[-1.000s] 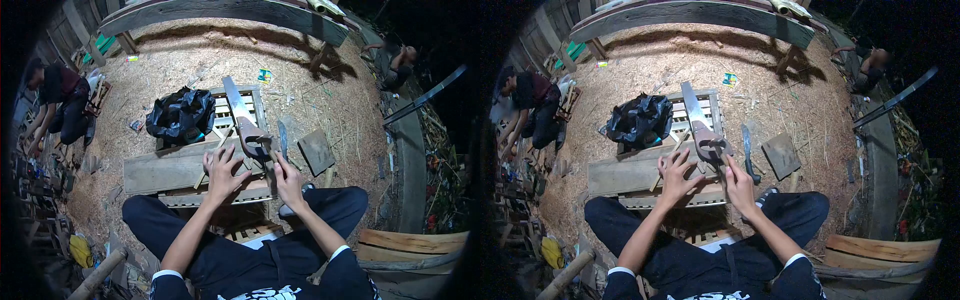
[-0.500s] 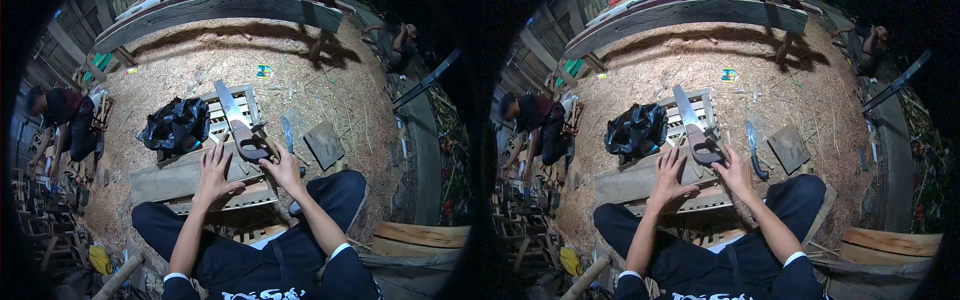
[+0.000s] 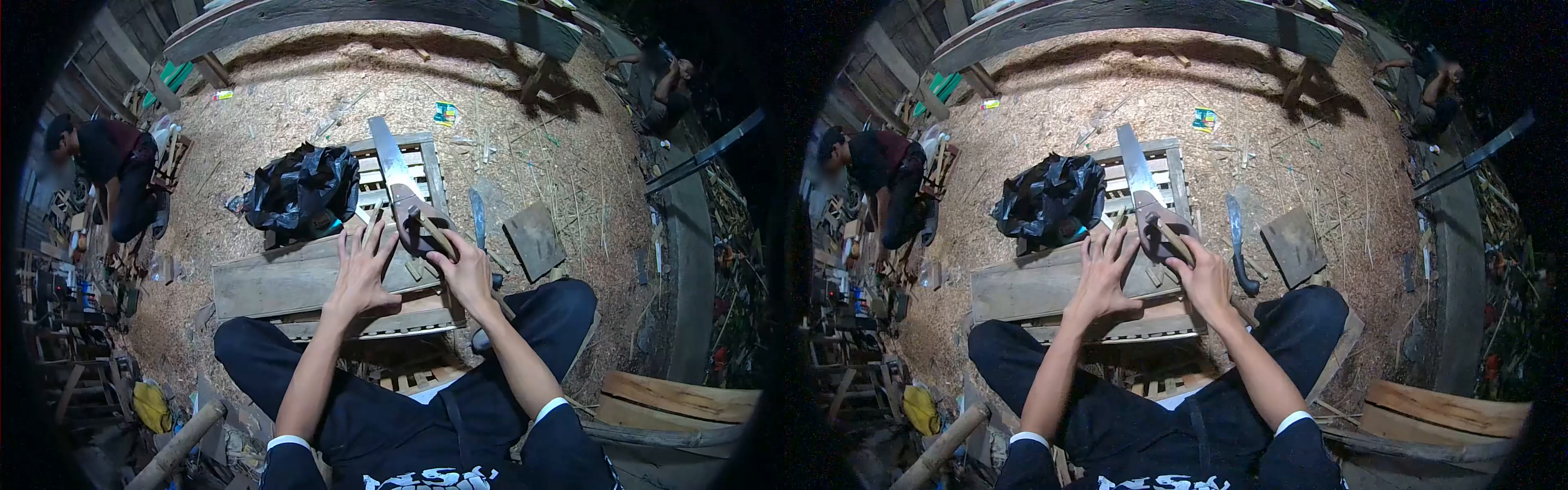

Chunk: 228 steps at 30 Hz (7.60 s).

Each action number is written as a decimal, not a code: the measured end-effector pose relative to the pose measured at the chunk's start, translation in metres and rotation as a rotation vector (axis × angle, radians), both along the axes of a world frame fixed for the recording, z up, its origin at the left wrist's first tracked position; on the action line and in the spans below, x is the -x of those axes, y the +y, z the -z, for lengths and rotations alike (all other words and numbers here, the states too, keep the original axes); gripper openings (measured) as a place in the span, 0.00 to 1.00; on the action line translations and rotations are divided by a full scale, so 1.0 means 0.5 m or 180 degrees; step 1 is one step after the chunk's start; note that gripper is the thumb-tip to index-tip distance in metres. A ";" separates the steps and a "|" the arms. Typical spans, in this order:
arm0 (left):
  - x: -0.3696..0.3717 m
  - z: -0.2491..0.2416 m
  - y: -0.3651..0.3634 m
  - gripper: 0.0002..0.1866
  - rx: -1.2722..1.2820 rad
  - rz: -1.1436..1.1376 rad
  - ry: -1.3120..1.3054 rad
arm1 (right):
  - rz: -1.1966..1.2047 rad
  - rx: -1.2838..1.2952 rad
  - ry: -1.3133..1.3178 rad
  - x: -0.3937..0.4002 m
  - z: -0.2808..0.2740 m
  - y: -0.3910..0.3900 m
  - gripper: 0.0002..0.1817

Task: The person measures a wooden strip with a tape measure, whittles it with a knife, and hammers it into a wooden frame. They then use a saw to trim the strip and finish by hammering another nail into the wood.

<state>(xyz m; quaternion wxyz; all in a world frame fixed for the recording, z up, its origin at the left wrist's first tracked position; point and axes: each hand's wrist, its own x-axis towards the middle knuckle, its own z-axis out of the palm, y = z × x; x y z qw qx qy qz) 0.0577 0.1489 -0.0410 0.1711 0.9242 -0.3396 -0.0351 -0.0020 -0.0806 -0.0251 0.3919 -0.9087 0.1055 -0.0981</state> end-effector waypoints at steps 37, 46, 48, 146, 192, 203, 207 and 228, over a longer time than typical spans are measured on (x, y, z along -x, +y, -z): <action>0.058 0.015 -0.057 0.57 0.0962 0.0400 -0.0190 | 0.0061 -0.0240 -0.0066 0.194 -0.055 -0.019 0.21; 0.062 0.035 -0.062 0.53 0.0937 0.0263 -0.0383 | 0.0031 0.0086 -0.0222 0.275 -0.092 0.018 0.21; 0.062 0.037 -0.063 0.53 0.0918 0.0267 -0.0402 | 0.0090 0.0293 -0.0659 0.278 -0.077 0.029 0.21; 0.090 0.006 -0.090 0.19 0.1498 0.0380 0.0003 | 0.0149 -0.0849 0.0149 0.086 -0.033 -0.053 0.26; 0.062 -0.037 0.087 0.11 0.1708 -0.1595 -0.0058 | -0.1074 0.0297 -0.0636 0.050 -0.019 0.110 0.24; 0.091 -0.043 0.009 0.23 0.1562 0.0407 0.0201 | -0.0436 0.0529 -0.0385 0.156 0.000 -0.011 0.25; 0.091 -0.048 0.022 0.23 0.0913 0.0675 0.0538 | -0.0338 0.0465 -0.0361 0.165 -0.004 -0.026 0.26; 0.116 -0.025 -0.052 0.51 0.0367 0.0513 -0.0029 | -0.0574 0.0149 -0.0406 0.141 0.012 -0.045 0.17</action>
